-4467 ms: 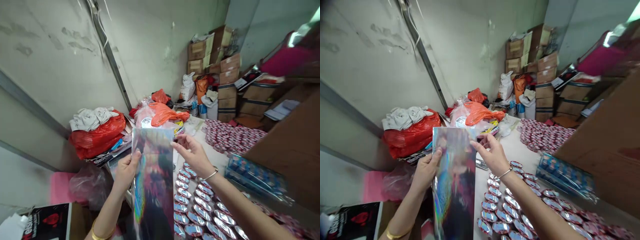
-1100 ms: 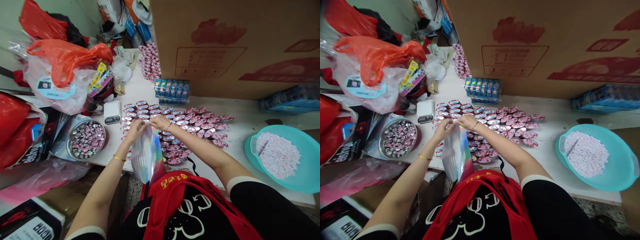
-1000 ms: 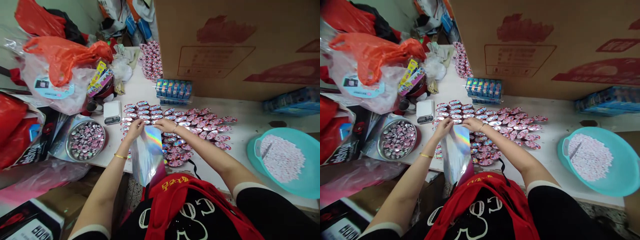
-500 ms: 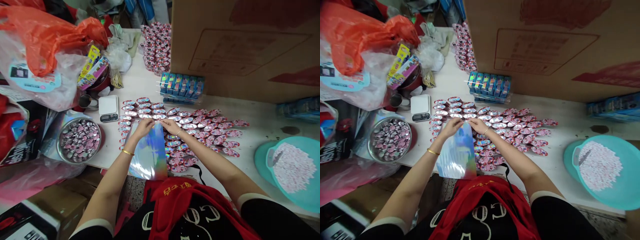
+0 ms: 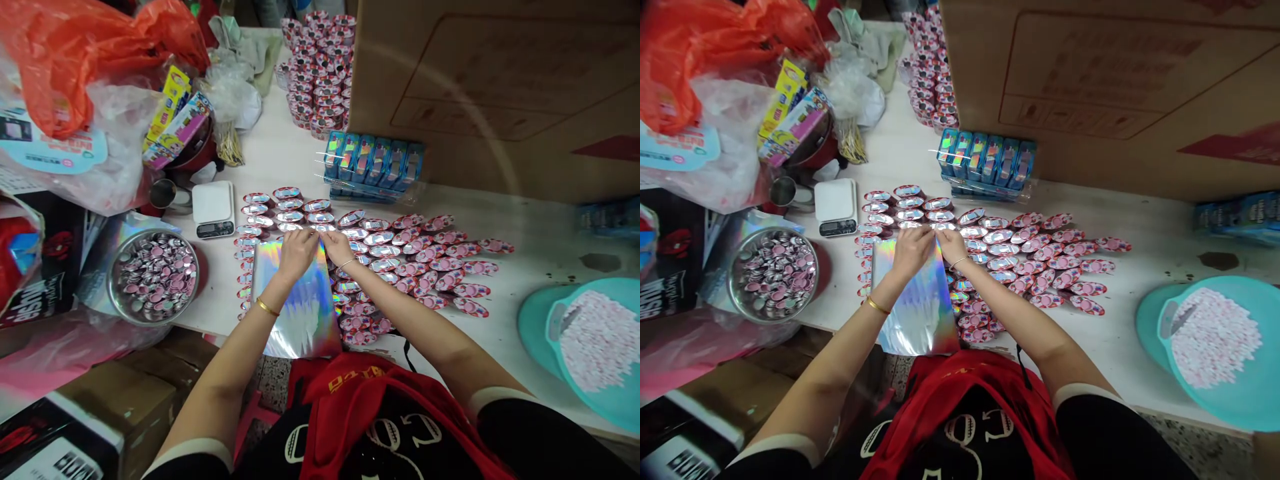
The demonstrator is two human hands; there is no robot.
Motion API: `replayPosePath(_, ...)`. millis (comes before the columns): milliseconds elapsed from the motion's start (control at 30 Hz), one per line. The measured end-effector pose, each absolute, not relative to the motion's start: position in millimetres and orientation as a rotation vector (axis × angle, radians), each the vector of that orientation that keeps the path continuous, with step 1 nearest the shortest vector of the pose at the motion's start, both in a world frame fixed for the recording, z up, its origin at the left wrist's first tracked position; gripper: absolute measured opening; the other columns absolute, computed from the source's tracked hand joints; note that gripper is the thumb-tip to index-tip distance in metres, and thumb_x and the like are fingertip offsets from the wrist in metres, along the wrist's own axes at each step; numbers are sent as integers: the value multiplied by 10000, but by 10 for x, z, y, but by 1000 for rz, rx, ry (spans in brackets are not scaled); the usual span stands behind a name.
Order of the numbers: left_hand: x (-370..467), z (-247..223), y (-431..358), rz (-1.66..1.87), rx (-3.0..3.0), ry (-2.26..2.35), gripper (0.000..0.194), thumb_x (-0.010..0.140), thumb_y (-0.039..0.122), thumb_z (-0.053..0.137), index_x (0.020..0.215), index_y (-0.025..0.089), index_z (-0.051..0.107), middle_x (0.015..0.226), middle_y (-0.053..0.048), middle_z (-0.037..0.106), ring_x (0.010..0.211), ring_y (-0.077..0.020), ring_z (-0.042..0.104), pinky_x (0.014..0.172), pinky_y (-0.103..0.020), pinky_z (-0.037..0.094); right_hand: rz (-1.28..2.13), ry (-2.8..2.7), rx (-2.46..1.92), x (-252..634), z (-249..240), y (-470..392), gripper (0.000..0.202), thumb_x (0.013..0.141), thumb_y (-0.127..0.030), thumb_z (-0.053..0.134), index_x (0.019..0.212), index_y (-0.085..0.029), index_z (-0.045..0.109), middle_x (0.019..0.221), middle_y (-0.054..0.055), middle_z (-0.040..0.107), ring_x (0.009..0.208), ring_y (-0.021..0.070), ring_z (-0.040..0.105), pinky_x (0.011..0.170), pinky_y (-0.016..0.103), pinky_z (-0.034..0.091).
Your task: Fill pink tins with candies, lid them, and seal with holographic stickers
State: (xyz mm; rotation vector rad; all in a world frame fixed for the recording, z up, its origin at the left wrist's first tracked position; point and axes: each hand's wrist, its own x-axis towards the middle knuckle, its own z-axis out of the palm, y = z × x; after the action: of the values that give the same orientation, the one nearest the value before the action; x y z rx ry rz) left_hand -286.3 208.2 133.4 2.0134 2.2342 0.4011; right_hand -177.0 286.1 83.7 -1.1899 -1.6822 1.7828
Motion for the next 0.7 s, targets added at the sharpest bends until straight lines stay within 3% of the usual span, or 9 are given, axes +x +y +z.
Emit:
replayPosePath(233,-2705,1259,1892,492,1989,2291,251,948,222,413,1073,182,627,1224,-127,627,1120,-248,546,976,-439,362,1785,-1659,-1243,-1775,824,2877,489,838,-599,440,561,-223,297,556,-41,256,561,108,261,515,259,237)
replayPosePath(333,-2579,1302,1643,536,1942,2262,188,933,237,448,993,175,615,1215,-145,613,1142,-254,530,952,-435,392,1807,-1645,-1269,-1778,778,2898,452,858,-536,451,566,-220,314,553,-41,279,563,108,279,510,251,238)
replayPosePath(500,-2499,1479,1361,755,1851,2080,135,920,293,487,952,193,573,1040,-112,629,1002,-209,573,859,-370,461,1811,-1610,-1312,-1802,745,2915,424,884,-479,451,575,-218,322,546,-43,291,560,109,293,515,249,245)
replayPosePath(600,-2616,1532,1558,896,1723,2251,248,928,323,472,1116,180,547,1048,-118,618,989,-214,567,853,-362,464,1788,-1601,-1263,-1815,767,2892,428,890,-485,440,581,-219,309,552,-44,288,564,113,300,533,253,265)
replayPosePath(700,-2781,1510,1886,709,1758,2361,418,940,293,426,1335,159,458,1113,-141,620,1011,-237,556,873,-367,435,1753,-1621,-1212,-1834,801,2855,421,898,-506,414,602,-221,327,567,-41,305,578,120,317,549,255,282)
